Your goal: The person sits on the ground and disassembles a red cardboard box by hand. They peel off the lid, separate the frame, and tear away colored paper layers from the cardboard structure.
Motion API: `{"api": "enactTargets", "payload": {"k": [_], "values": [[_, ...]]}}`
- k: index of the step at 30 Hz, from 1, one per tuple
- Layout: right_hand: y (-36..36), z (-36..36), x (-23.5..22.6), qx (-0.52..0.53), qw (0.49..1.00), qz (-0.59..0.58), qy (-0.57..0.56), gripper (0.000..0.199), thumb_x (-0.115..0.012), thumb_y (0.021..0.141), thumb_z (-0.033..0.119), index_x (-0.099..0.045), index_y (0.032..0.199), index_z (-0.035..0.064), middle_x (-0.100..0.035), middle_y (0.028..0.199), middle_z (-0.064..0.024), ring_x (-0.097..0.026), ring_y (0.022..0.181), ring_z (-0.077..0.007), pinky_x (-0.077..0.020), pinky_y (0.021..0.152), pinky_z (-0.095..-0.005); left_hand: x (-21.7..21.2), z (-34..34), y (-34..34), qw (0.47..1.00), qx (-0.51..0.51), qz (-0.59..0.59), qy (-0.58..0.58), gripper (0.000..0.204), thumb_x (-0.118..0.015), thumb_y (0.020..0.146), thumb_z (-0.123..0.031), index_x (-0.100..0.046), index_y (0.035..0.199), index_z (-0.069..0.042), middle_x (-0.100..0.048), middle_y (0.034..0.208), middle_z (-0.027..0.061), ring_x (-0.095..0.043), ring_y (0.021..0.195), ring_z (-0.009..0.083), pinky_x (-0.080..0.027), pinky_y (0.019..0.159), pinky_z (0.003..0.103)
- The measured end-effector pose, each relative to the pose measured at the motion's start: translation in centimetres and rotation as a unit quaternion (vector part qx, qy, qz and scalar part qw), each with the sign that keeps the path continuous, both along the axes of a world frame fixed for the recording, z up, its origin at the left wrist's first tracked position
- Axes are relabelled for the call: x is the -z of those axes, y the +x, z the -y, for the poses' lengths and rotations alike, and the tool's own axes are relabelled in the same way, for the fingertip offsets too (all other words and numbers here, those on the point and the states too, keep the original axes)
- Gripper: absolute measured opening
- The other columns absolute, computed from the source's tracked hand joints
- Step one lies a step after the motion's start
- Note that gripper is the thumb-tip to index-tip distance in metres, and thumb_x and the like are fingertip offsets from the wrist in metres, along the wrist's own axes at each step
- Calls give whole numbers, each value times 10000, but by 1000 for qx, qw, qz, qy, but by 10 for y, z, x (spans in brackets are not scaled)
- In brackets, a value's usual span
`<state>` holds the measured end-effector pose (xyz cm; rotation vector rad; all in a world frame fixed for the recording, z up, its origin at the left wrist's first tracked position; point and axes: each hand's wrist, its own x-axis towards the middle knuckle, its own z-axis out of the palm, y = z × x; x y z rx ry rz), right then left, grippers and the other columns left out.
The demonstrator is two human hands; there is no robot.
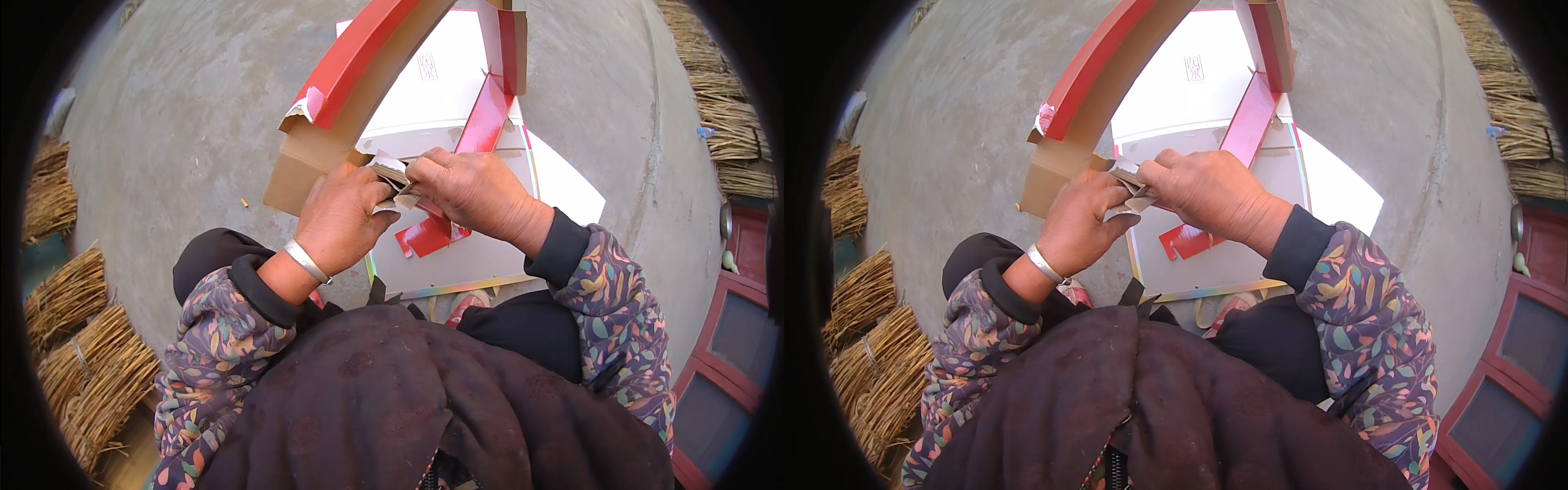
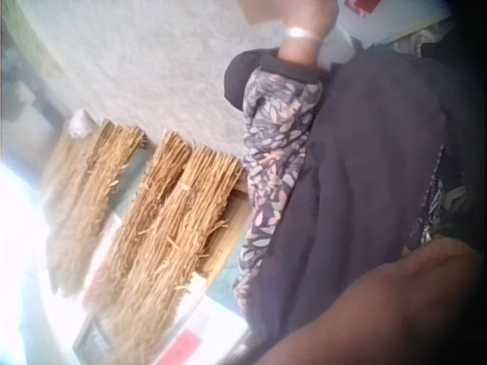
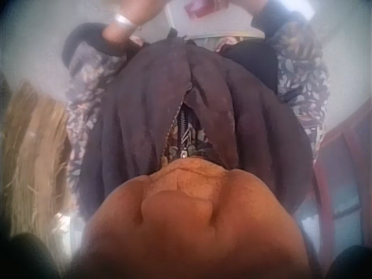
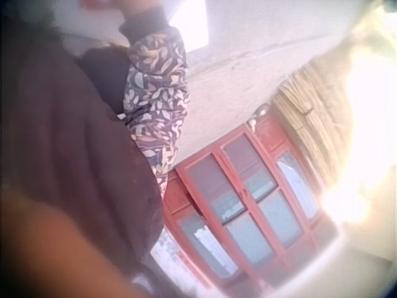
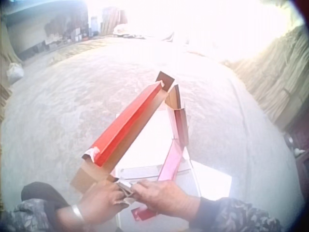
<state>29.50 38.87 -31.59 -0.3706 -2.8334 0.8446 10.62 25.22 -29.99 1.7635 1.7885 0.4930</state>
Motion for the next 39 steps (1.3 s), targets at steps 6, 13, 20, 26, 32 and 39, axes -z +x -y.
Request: {"api": "enactTargets", "payload": {"k": [6, 13, 20, 26, 32, 39], "values": [[5, 3, 4, 24, 999, -16, -17, 263, -757, 886, 232, -571, 1031, 115, -638, 927, -77, -694, 782, -312, -565, 654, -416, 10, -6, 6, 998, -28, 47, -2, 173, -785, 830, -181, -782, 992, -121, -712, 1040, 34, -600, 1073, 297, -444, 877, 437], [-2, -15, -11, 116, 985, -53, -120, 162, -695, 951, 228, -621, 982, 87, -680, 917, -101, -690, 804, -322, -561, 718, -399, -1, -50, -12, 994, 61, -33, 86, 153, -819, 778, -130, -730, 896, -89, -694, 903, 33, -630, 985, 263, -451, 840, 408], [-3, -25, -5, 215, 958, 38, -186, 392, -729, 896, 391, -714, 1116, 66, -729, 944, -160, -704, 861, -352, -560, 777, -442, 5, -84, -22, 916, 228, -246, 222, 57, -704, 770, -164, -739, 777, -118, -692, 889, -24, -607, 1096, 211, -435, 961, 429], [-22, -34, 19, 259, 920, -15, -293, 424, -594, 923, 378, -655, 1160, 32, -726, 946, -187, -713, 858, -344, -563, 760, -426, 13, -80, -7, 916, 191, -244, 256, 83, -687, 768, -103, -746, 804, -149, -688, 897, -30, -597, 1062, 193, -440, 949, 402], [-40, -55, 3, 242, 887, 51, -390, 389, -508, 930, 289, -646, 1178, 23, -712, 889, -142, -703, 788, -240, -576, 685, -373, 11, -85, -10, 915, 187, -245, 262, 85, -679, 767, -111, -736, 807, -159, -665, 877, -32, -605, 998, 184, -456, 929, 395], [-50, -60, -6, 272, 868, 206, -359, 355, -523, 887, 206, -650, 1093, -54, -718, 896, -179, -733, 754, -259, -596, 637, -373, 19, -80, -8, 910, 217, -277, 219, 62, -686, 771, -137, -728, 787, -180, -651, 849, -42, -599, 958, 175, -445, 841, 379]]}}
